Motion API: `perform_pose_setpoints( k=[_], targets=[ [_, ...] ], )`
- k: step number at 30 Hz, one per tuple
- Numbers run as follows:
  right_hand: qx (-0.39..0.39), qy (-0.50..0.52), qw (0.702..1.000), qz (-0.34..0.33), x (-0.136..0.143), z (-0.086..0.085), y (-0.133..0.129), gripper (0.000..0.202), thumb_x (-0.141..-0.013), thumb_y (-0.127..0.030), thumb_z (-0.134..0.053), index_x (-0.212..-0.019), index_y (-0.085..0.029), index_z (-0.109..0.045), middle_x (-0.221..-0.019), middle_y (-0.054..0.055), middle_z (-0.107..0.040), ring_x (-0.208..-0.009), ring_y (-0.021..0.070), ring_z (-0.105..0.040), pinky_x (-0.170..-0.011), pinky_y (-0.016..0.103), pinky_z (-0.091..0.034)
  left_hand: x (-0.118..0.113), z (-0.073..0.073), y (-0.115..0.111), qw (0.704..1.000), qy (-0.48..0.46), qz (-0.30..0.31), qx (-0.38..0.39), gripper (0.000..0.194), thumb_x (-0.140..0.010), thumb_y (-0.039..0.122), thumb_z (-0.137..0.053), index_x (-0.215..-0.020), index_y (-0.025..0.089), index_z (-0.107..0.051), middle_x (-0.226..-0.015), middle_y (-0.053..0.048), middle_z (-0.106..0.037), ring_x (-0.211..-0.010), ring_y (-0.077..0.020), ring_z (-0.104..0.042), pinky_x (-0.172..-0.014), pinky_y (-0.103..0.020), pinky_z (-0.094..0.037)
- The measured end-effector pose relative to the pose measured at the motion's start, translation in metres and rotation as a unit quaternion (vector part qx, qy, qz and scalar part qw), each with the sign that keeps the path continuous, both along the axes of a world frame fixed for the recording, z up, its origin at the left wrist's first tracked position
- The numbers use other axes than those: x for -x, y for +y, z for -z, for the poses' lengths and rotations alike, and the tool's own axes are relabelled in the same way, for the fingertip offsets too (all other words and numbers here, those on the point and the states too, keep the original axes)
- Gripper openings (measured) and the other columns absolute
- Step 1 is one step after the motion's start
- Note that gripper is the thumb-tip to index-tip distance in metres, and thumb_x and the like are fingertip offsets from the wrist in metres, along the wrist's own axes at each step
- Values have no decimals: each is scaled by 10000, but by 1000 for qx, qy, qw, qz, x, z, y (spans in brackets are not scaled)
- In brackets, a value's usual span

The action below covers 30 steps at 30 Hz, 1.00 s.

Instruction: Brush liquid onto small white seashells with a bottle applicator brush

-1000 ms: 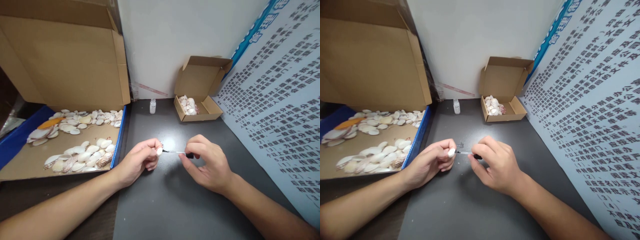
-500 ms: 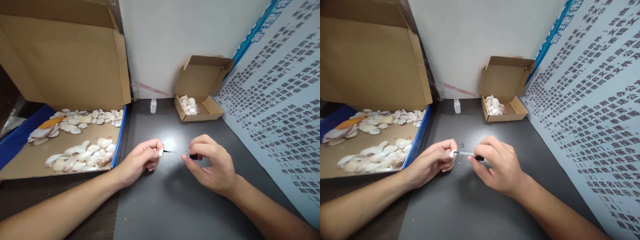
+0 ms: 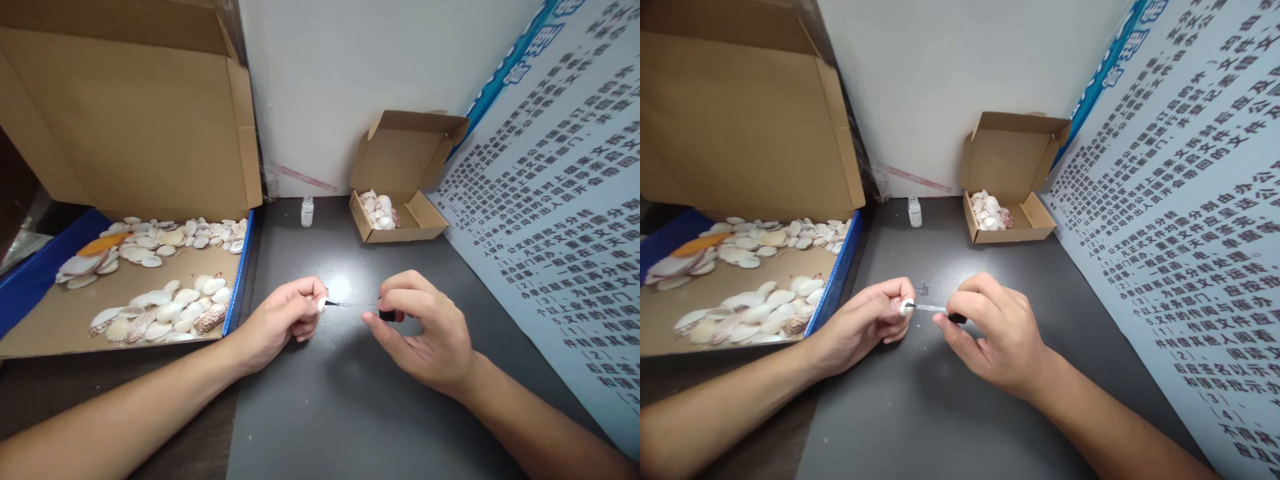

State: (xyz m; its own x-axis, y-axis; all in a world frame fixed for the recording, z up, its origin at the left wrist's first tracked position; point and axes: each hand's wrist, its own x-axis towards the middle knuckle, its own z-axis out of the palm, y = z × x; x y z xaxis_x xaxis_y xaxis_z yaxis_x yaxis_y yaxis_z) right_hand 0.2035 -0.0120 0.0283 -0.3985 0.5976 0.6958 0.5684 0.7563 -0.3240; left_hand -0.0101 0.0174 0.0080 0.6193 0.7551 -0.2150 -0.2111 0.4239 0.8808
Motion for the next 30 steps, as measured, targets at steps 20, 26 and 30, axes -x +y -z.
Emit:
perform_pose_setpoints(
  k=[20,26,30],
  targets=[
    [31,-11,999,7,2,2,0,167,-883,-179,-667,-893,-213,-505,-709,-29,-548,-599,108,-484,-558,242,-405,0,0,2,999,-37,-26,29,151,-807,238,-624,-729,189,-505,-510,86,-303,-472,-72,-256,-493,-222,-240],
    [50,-22,998,-11,5,1,-2,174,-885,-233,-658,-866,-219,-486,-664,-47,-524,-555,101,-467,-545,248,-386,-1,0,2,998,-34,-46,29,207,-833,283,-653,-732,188,-500,-523,87,-322,-475,-67,-241,-479,-212,-235],
    [55,-13,998,5,4,0,-4,210,-870,-238,-664,-856,-230,-455,-643,-62,-480,-533,95,-440,-524,247,-361,-2,0,1,998,-30,-58,20,214,-832,299,-670,-738,190,-513,-532,86,-318,-481,-69,-238,-480,-213,-242]
  ],
)
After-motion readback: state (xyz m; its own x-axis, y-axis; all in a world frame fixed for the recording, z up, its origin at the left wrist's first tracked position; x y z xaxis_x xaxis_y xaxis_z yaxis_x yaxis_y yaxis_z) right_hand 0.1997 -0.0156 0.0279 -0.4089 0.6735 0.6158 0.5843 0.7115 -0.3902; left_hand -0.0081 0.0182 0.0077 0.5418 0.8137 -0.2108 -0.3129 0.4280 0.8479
